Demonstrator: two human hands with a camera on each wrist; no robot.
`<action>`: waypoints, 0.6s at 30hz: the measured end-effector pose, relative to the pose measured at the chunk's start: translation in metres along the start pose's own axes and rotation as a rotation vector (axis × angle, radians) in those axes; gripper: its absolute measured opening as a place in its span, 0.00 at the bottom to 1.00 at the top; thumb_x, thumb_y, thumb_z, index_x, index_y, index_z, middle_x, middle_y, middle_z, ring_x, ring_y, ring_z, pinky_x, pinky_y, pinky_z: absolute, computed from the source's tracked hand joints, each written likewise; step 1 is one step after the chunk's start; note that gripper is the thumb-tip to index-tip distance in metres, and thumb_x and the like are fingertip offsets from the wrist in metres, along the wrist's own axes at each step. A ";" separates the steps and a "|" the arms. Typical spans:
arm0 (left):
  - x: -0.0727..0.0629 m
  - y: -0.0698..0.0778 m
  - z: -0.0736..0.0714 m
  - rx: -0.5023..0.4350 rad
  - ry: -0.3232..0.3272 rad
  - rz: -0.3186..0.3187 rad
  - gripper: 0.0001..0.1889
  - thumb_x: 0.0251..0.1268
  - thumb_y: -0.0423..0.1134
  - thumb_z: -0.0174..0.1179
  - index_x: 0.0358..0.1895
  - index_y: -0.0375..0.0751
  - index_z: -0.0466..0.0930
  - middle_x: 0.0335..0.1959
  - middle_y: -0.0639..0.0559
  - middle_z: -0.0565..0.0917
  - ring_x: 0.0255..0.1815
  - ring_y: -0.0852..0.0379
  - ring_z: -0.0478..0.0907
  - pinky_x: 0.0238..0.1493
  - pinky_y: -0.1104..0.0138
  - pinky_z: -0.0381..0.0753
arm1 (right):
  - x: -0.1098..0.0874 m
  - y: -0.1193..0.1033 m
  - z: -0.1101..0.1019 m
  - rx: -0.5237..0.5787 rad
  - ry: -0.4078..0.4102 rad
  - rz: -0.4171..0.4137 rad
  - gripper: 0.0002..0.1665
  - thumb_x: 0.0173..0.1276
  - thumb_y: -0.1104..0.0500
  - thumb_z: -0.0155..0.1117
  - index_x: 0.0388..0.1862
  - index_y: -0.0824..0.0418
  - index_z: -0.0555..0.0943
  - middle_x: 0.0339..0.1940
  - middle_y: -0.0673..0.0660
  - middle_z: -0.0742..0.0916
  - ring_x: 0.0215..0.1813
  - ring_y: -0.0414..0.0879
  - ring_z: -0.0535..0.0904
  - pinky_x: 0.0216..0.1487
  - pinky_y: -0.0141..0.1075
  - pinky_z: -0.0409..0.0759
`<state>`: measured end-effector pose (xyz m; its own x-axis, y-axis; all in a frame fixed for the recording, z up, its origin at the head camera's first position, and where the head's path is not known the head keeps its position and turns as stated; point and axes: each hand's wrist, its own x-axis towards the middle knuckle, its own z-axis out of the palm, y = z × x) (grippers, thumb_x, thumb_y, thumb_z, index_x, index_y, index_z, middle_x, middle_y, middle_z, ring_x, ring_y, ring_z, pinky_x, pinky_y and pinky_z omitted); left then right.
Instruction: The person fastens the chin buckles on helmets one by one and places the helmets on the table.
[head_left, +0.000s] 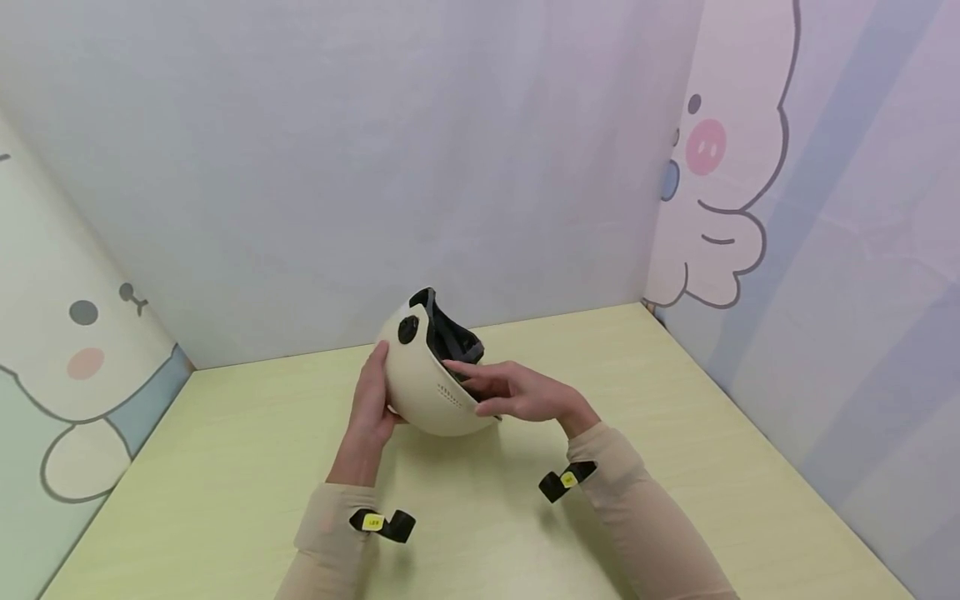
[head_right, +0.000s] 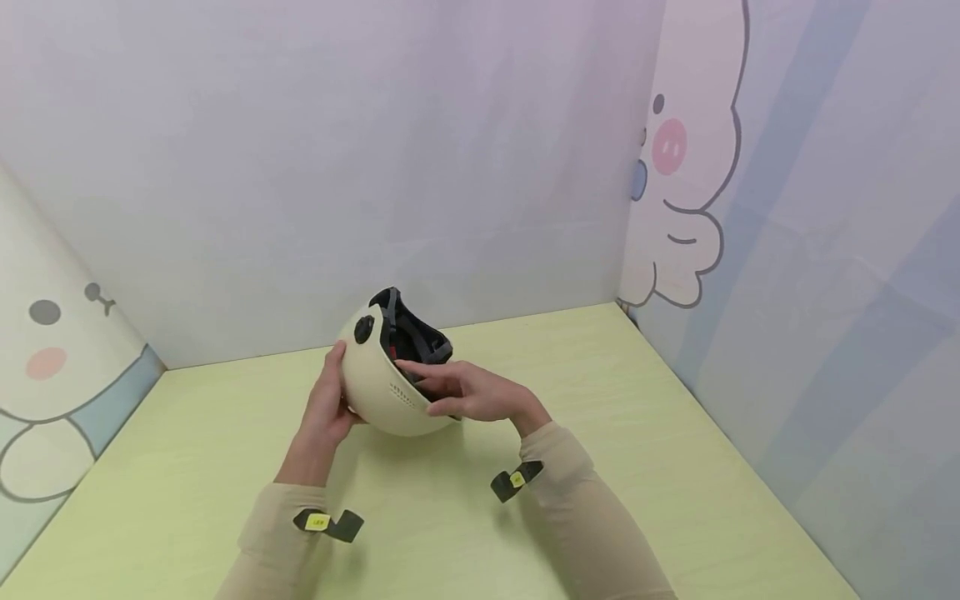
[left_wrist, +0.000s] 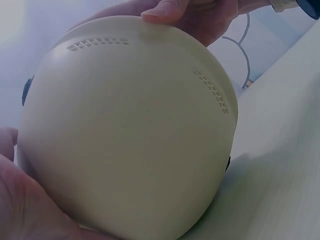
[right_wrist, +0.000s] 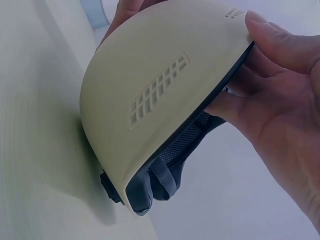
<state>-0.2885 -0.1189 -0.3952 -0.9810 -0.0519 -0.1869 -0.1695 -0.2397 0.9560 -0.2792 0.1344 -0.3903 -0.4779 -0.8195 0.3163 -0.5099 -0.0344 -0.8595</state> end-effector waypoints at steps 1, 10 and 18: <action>0.000 0.000 0.000 -0.001 -0.002 0.002 0.36 0.67 0.69 0.51 0.71 0.52 0.62 0.68 0.42 0.63 0.66 0.38 0.62 0.51 0.25 0.62 | 0.000 0.001 0.000 0.003 0.002 0.000 0.42 0.74 0.69 0.58 0.82 0.59 0.54 0.75 0.59 0.70 0.73 0.51 0.69 0.62 0.45 0.76; 0.000 -0.001 0.006 0.021 0.000 0.074 0.32 0.71 0.62 0.50 0.71 0.52 0.60 0.72 0.41 0.59 0.70 0.35 0.56 0.52 0.21 0.55 | -0.001 -0.007 -0.003 0.074 -0.029 -0.001 0.48 0.74 0.73 0.54 0.84 0.52 0.44 0.77 0.62 0.64 0.74 0.55 0.67 0.59 0.45 0.77; 0.000 -0.004 0.007 0.025 0.011 0.075 0.40 0.70 0.62 0.51 0.79 0.53 0.50 0.76 0.41 0.55 0.72 0.34 0.55 0.55 0.23 0.57 | -0.001 -0.015 -0.002 0.058 -0.015 0.071 0.50 0.71 0.78 0.51 0.83 0.50 0.44 0.79 0.60 0.60 0.74 0.56 0.65 0.60 0.46 0.77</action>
<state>-0.2881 -0.1108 -0.3972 -0.9899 -0.0794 -0.1173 -0.0983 -0.2106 0.9726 -0.2730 0.1369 -0.3768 -0.5006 -0.8294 0.2478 -0.4322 -0.0086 -0.9017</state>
